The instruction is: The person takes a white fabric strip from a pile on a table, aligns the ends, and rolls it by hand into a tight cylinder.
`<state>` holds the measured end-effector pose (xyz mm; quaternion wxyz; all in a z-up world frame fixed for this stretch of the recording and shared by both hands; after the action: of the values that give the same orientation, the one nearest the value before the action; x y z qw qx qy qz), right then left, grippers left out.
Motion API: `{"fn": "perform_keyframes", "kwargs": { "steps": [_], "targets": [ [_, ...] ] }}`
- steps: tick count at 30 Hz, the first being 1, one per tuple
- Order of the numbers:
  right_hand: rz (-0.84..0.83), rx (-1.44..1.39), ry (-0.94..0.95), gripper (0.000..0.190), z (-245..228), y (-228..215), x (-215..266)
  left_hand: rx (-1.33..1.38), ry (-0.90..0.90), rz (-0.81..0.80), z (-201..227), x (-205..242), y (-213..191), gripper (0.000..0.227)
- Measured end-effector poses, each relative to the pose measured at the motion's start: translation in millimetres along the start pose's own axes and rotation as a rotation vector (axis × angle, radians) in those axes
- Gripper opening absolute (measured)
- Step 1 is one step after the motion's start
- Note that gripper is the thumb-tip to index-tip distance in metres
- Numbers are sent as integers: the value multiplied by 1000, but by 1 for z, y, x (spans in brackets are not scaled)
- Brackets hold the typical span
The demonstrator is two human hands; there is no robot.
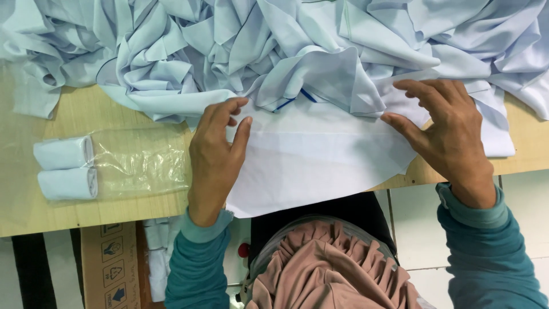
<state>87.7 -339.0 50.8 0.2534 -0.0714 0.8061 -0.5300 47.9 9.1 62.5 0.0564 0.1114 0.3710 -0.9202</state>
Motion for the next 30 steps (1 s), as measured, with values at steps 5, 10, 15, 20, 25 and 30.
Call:
{"fn": "perform_keyframes", "kwargs": {
  "steps": [5,10,15,20,25,30],
  "targets": [
    [65,255,-85,66,-8,20,-31,-120,147,-13,-5,-34,22,28],
    [107,378,-100,64,-7,37,-44,-230,155,-38,-17,-57,47,33],
    [170,201,-177,33,-4,39,-41,-215,191,-7,-16,-60,46,17],
    [156,29,-339,24,-15,9,-27,66,471,-60,6,-37,10,23],
    [69,76,-453,20,-26,-10,7,112,569,-188,3,4,-4,17],
    [-52,163,-430,20,-14,0,41,-53,524,-232,-23,43,4,22]
  ]
}}
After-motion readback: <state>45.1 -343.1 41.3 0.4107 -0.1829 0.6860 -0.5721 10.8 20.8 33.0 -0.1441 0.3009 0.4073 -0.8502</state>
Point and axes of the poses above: each hand's wrist, its own x-axis away from the middle knuckle, its own y-axis out of the palm, z = x × y, the point moved 2 cm from there along -x, towards the middle knuckle, and after that the axes turned 3 degrees about y, right-handed, at the moved point
